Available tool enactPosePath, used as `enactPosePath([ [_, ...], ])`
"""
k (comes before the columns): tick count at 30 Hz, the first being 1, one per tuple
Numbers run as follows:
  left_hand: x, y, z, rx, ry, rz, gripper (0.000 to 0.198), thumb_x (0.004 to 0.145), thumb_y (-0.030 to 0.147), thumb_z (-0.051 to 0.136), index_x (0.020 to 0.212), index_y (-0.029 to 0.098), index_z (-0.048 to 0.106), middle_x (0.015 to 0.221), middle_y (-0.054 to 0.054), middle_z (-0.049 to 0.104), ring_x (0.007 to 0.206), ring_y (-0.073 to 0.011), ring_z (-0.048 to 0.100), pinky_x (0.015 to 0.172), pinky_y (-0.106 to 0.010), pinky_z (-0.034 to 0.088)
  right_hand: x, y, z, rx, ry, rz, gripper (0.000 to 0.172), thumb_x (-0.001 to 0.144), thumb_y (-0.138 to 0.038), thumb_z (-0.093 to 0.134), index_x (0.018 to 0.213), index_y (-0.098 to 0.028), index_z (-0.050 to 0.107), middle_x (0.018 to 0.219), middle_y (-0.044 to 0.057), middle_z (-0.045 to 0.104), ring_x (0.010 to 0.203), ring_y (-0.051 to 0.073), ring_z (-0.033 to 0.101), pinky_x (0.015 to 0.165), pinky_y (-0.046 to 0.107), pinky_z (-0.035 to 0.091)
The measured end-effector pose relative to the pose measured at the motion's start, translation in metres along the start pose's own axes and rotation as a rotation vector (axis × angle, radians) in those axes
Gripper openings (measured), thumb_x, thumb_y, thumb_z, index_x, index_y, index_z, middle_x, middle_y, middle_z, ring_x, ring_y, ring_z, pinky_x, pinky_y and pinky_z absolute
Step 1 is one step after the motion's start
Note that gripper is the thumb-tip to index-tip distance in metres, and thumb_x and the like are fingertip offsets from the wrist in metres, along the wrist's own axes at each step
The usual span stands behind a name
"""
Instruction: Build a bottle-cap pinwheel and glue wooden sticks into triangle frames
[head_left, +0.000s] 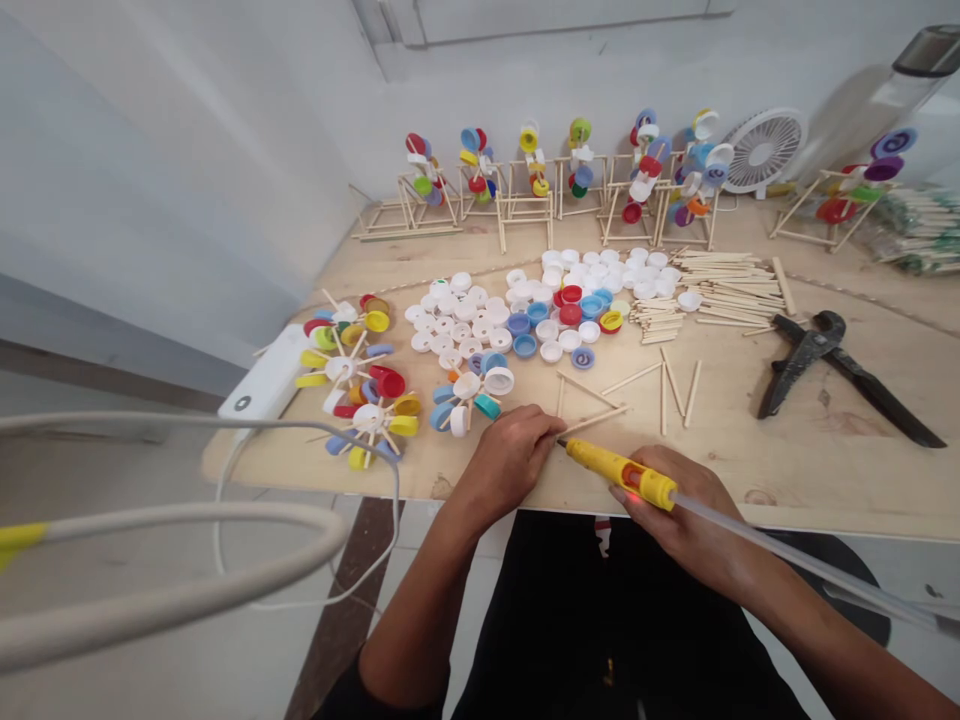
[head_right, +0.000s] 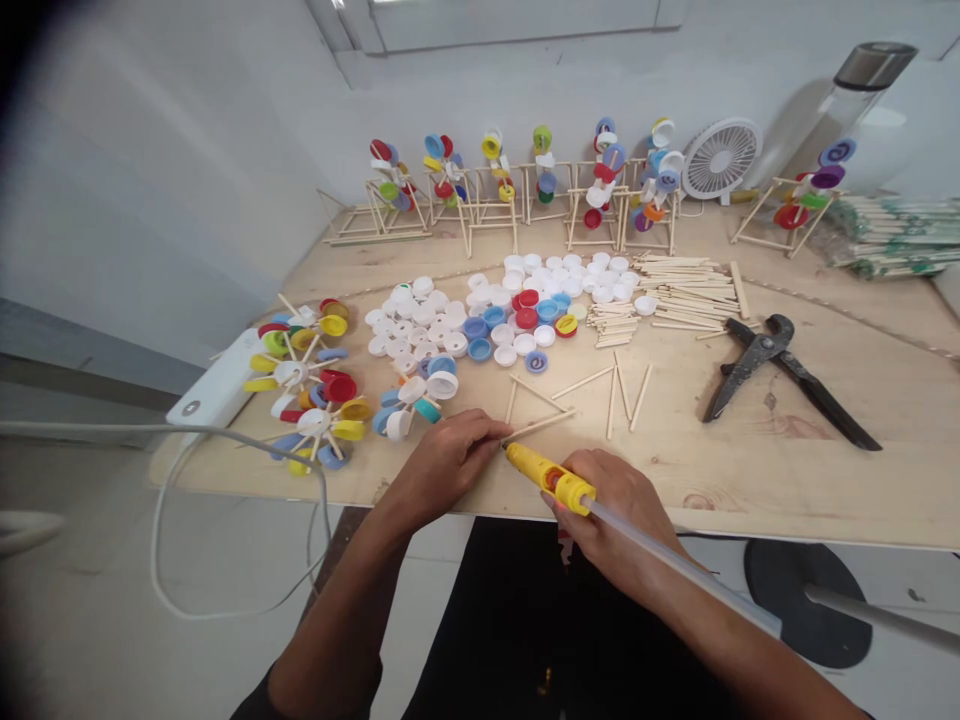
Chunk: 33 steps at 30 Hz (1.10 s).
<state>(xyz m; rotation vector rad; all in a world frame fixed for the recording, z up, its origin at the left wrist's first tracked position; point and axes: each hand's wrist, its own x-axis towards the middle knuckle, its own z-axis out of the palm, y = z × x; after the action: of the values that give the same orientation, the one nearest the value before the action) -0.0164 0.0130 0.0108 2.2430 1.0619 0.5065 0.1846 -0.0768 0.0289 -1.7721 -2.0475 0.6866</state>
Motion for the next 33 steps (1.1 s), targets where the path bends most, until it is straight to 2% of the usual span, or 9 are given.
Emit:
enactPosePath([
  [12,0.0,0.001,-0.001,-0.007,-0.002,-0.008,0.022,0.085,0.013,0.046,0.092,0.018,0.066,0.084,-0.006,0.066,0.082,-0.0176,0.061,0.075,-0.031,0.048,-0.002,0.003,-0.001,0.047,0.024,-0.035,0.015,0.087,-0.033,0.046,0.081,-0.021,0.051,0.076,0.002,0.058,0.068,0.014,0.052,0.06,0.026,0.04],
  [20,0.0,0.001,0.0,-0.01,-0.006,-0.014,0.022,0.085,0.012,0.047,0.092,0.017,0.066,0.086,-0.006,0.066,0.083,-0.0177,0.061,0.075,-0.03,0.048,-0.008,0.002,-0.008,0.208,0.083,0.018,0.016,0.087,-0.035,0.048,0.078,-0.022,0.048,0.072,0.0,0.055,0.063,0.012,0.051,0.057,0.024,0.04],
  [29,0.0,0.001,0.0,-0.001,0.003,-0.015,0.019,0.085,0.013,0.048,0.091,0.017,0.065,0.085,-0.005,0.066,0.082,-0.0171,0.061,0.073,-0.029,0.048,-0.005,0.0,-0.007,0.216,0.045,-0.051,0.014,0.088,-0.033,0.046,0.084,-0.021,0.052,0.076,0.001,0.057,0.068,0.013,0.054,0.06,0.025,0.042],
  [31,0.0,0.0,0.0,-0.012,0.013,-0.019,0.019,0.085,0.013,0.048,0.091,0.017,0.065,0.087,-0.005,0.066,0.083,-0.0173,0.061,0.074,-0.029,0.047,-0.006,-0.003,-0.012,0.237,0.035,-0.037,0.014,0.088,-0.034,0.048,0.083,-0.022,0.053,0.075,0.001,0.058,0.067,0.013,0.056,0.059,0.026,0.044],
  [33,0.0,0.0,0.0,-0.02,0.011,-0.024,0.019,0.084,0.013,0.048,0.092,0.017,0.065,0.088,-0.006,0.066,0.084,-0.0176,0.061,0.075,-0.029,0.047,-0.011,-0.004,-0.022,0.279,0.095,-0.005,0.013,0.086,-0.036,0.051,0.084,-0.023,0.055,0.076,0.001,0.06,0.066,0.015,0.058,0.057,0.027,0.046],
])
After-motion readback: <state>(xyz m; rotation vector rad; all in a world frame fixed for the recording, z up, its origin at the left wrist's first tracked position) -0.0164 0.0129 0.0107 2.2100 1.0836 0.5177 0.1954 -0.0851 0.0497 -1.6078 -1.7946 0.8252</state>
